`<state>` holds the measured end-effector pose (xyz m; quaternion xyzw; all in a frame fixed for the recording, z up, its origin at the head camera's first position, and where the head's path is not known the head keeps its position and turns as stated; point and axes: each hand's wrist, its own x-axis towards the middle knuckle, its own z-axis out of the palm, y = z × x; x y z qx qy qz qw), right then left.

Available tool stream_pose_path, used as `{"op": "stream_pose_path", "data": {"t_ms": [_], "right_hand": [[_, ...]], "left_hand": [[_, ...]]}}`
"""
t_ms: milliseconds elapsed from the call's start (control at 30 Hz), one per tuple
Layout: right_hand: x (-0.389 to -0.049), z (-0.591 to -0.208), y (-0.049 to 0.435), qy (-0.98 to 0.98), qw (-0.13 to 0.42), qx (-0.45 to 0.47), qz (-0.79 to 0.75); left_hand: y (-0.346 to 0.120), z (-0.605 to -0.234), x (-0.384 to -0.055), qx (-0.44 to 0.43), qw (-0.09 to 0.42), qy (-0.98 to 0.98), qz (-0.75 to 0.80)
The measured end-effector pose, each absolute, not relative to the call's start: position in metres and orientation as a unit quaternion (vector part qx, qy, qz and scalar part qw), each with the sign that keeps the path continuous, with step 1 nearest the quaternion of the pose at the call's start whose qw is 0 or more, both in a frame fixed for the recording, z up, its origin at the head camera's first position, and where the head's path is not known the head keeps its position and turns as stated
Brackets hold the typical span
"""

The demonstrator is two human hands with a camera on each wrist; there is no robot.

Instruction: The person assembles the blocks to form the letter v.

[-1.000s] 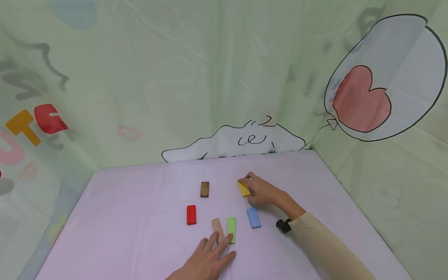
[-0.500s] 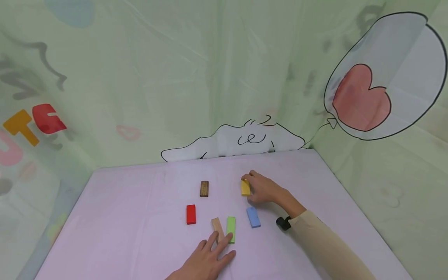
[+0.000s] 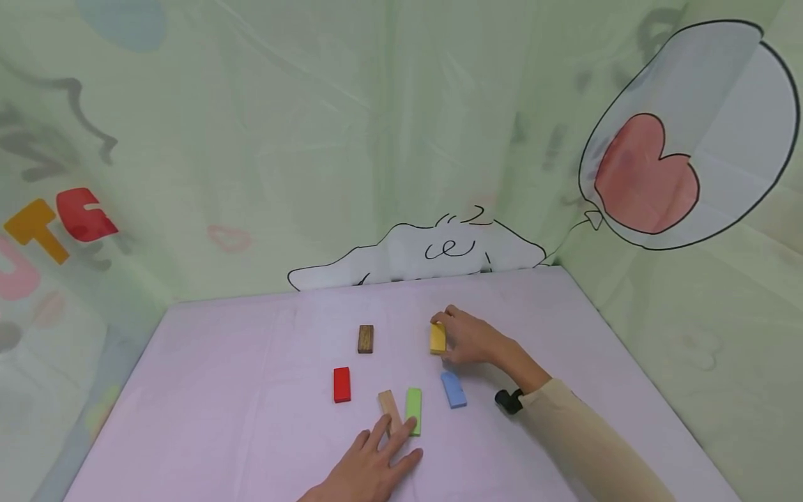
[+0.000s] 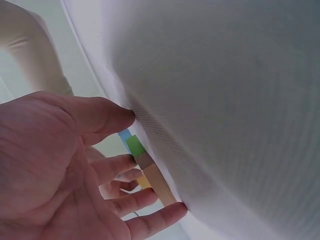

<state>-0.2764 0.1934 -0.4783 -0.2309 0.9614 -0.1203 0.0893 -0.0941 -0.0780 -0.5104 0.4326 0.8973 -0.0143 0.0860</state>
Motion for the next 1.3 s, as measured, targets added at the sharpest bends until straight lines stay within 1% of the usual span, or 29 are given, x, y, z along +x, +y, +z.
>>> {"op": "stream_pose_path", "data": {"t_ms": [367, 633, 833, 1000, 1167, 1300], "right_hand": [[-0.265, -0.469, 0.184, 0.959, 0.096, -0.227, -0.140], [-0.260, -0.467, 0.176, 0.959, 0.100, -0.233, -0.125], [-0.254, -0.465, 0.174, 0.956, 0.113, -0.237, -0.130], [-0.252, -0.467, 0.173, 0.956, 0.112, -0.240, -0.130], [-0.247, -0.469, 0.171, 0.953, 0.113, -0.252, -0.128], [-0.245, -0.468, 0.168, 0.950, 0.105, -0.264, -0.132]], "left_hand": [[-0.077, -0.511, -0.095, 0.424, 0.107, 0.899, -0.009], [-0.077, -0.511, -0.095, 0.426, 0.105, 0.899, -0.019], [-0.077, -0.512, -0.095, 0.425, 0.109, 0.898, -0.014], [-0.077, -0.513, -0.095, 0.425, 0.104, 0.899, -0.014], [-0.077, -0.514, -0.095, 0.420, 0.115, 0.900, -0.011], [-0.076, -0.514, -0.095, 0.421, 0.106, 0.901, -0.016]]}}
